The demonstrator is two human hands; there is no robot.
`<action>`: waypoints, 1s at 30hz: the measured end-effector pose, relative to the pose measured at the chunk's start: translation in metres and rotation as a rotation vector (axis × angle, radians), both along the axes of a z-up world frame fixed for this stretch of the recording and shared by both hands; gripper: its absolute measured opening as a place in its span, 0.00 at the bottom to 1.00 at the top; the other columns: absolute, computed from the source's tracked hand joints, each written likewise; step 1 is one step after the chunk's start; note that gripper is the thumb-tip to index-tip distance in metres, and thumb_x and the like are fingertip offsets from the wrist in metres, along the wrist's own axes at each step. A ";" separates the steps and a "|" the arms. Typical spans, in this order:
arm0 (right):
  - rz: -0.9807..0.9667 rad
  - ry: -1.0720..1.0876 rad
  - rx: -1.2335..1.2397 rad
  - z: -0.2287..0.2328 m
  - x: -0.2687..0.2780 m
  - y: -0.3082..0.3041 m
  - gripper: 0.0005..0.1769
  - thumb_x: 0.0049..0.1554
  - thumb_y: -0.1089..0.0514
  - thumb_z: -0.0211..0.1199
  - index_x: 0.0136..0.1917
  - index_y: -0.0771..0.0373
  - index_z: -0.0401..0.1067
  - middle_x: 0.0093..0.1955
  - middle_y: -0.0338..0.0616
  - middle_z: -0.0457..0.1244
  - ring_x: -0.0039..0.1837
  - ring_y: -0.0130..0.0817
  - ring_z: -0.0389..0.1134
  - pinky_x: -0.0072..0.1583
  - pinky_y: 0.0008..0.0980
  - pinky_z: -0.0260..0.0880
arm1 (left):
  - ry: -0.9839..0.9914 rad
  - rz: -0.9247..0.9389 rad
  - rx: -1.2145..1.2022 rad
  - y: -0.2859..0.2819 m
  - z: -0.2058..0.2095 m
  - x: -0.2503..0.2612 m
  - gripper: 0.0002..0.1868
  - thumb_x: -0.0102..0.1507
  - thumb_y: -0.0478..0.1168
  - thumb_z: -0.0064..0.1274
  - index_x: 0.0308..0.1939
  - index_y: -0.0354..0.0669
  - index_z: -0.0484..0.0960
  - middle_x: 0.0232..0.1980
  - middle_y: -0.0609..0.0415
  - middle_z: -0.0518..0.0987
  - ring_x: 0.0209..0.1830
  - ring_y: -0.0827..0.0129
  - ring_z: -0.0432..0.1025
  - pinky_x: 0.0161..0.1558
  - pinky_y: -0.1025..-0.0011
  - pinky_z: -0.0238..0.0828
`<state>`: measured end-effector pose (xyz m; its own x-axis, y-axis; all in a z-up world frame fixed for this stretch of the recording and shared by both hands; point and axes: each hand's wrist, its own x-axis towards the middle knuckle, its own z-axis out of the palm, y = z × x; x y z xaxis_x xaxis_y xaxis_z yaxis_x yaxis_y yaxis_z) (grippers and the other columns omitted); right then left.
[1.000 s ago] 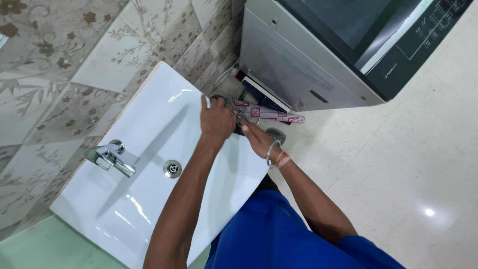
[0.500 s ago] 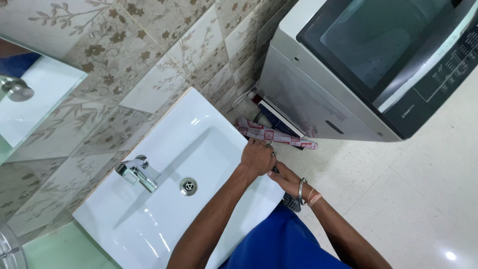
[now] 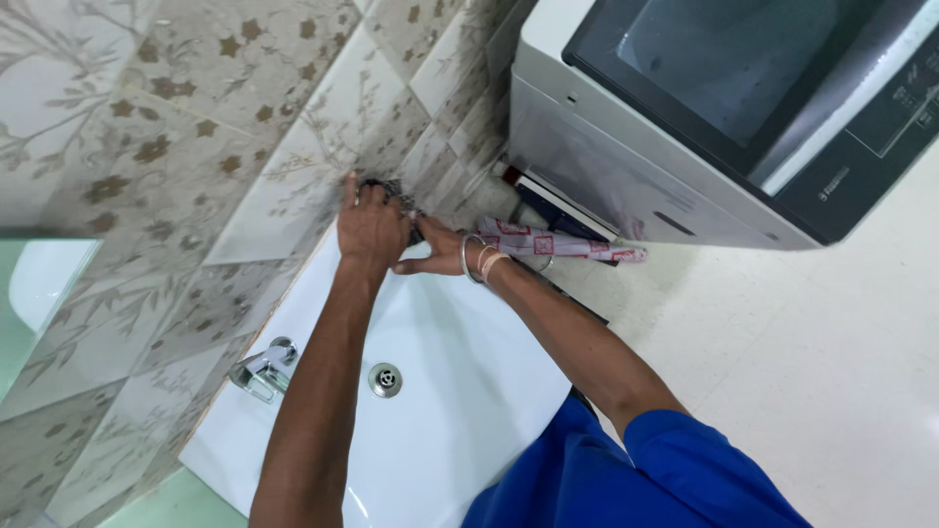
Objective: The person wipes the surfaces and the faucet of a bathroom sink using a cloth.
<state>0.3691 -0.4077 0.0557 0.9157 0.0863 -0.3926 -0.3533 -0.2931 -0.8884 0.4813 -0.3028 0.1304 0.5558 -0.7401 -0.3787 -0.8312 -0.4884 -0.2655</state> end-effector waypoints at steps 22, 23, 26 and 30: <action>0.008 -0.090 0.284 -0.027 -0.005 -0.015 0.58 0.46 0.27 0.69 0.74 0.68 0.58 0.74 0.60 0.58 0.77 0.50 0.57 0.76 0.40 0.54 | 0.072 0.011 0.136 -0.023 -0.030 -0.002 0.24 0.69 0.55 0.43 0.52 0.42 0.85 0.57 0.44 0.79 0.62 0.55 0.71 0.67 0.59 0.53; 0.014 -0.108 0.374 -0.031 -0.003 -0.014 0.56 0.46 0.30 0.72 0.72 0.69 0.59 0.73 0.58 0.60 0.77 0.47 0.59 0.75 0.38 0.55 | 0.082 -0.002 0.169 -0.019 -0.030 -0.004 0.25 0.71 0.56 0.42 0.52 0.41 0.85 0.58 0.44 0.79 0.63 0.56 0.71 0.69 0.60 0.54; 0.068 -0.060 0.340 -0.035 0.022 -0.015 0.47 0.45 0.36 0.73 0.66 0.69 0.68 0.68 0.56 0.66 0.72 0.46 0.65 0.73 0.36 0.61 | 0.007 -0.053 0.148 -0.015 -0.025 0.009 0.23 0.70 0.55 0.42 0.51 0.43 0.85 0.58 0.43 0.78 0.62 0.56 0.69 0.74 0.53 0.43; -0.040 -0.013 0.215 -0.031 0.040 0.004 0.51 0.44 0.39 0.76 0.70 0.67 0.59 0.70 0.57 0.59 0.72 0.47 0.61 0.72 0.37 0.61 | -0.031 -0.076 -0.054 -0.002 -0.014 0.021 0.25 0.63 0.55 0.47 0.54 0.42 0.83 0.55 0.42 0.78 0.61 0.56 0.69 0.71 0.58 0.44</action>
